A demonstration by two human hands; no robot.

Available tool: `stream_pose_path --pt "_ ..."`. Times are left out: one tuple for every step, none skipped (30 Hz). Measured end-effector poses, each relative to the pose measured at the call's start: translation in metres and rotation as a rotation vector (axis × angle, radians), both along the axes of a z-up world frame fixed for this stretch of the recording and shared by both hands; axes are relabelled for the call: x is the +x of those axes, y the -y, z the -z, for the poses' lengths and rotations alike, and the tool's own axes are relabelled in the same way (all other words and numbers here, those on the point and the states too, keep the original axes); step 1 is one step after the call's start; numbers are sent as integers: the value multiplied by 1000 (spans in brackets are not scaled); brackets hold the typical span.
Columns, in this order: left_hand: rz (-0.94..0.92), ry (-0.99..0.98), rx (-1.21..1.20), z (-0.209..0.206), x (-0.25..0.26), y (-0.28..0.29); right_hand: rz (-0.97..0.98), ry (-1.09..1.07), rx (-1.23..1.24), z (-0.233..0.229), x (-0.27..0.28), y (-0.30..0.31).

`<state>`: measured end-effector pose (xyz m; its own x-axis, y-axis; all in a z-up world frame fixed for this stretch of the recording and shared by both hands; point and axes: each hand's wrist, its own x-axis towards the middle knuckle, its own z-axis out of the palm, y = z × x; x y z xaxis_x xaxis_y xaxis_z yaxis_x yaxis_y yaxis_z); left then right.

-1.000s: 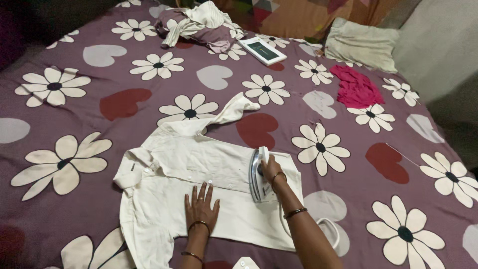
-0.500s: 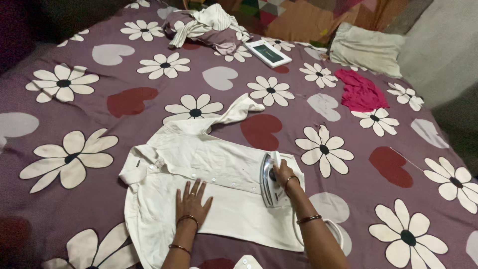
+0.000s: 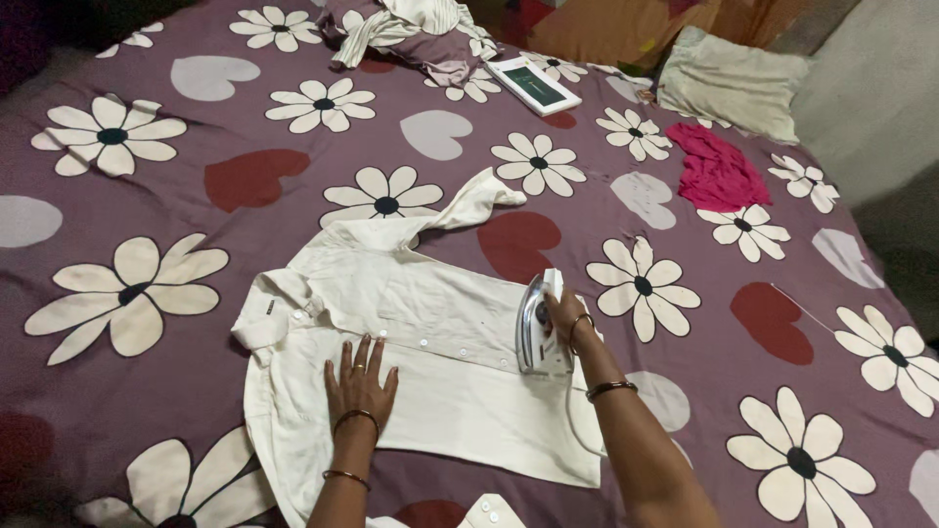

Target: The person irons a white shirt and a plaid shirt on a bed. They smooth the fabric with their hands, use an iron to press the shirts, and fold them after ironing.

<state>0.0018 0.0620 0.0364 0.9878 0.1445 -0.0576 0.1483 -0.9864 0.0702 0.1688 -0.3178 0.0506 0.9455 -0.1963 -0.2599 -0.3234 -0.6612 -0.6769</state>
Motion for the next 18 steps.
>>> stream_pose_path --pt "2 -19 -10 1 -1 0 -20 45 20 0 -5 -1" --pt "-2 -31 -20 0 3 0 -46 96 41 0 -6 -6" --pt "-5 -42 -29 -1 7 1 -71 148 62 -1 -7 -11" --pt "-2 -21 -20 1 4 -1 -49 131 226 5 -15 -19" --pt "1 0 -12 3 1 -1 -25 114 390 13 -24 -30" --pt "8 24 -3 4 0 -1 2 100 553 20 -31 -42" --pt "7 25 -5 6 -2 -1 -19 80 462 28 -37 -55" --pt "7 27 -9 8 -1 0 -40 61 369 35 -41 -68" --pt "8 29 -13 9 0 0 -60 42 275 40 -45 -77" --pt "9 24 -10 9 3 0 -67 105 168 44 -44 -87" --pt "10 18 -8 9 5 -1 -75 167 60 46 -41 -97" --pt "6 8 -7 10 5 -2 -89 225 -49 48 -39 -104" --pt "10 10 -1 12 6 -3 -82 195 -8 46 -34 -105" --pt "18 6 8 12 5 -3 -72 160 36 43 -29 -104" --pt "26 3 17 12 4 -3 -61 124 79 39 -23 -105" --pt "16 -5 1 10 7 -2 -49 117 55 32 -11 -107" --pt "7 -12 -16 9 9 0 -36 111 31 24 0 -108" --pt "-4 -28 -31 10 5 0 -24 96 10 22 4 -111"
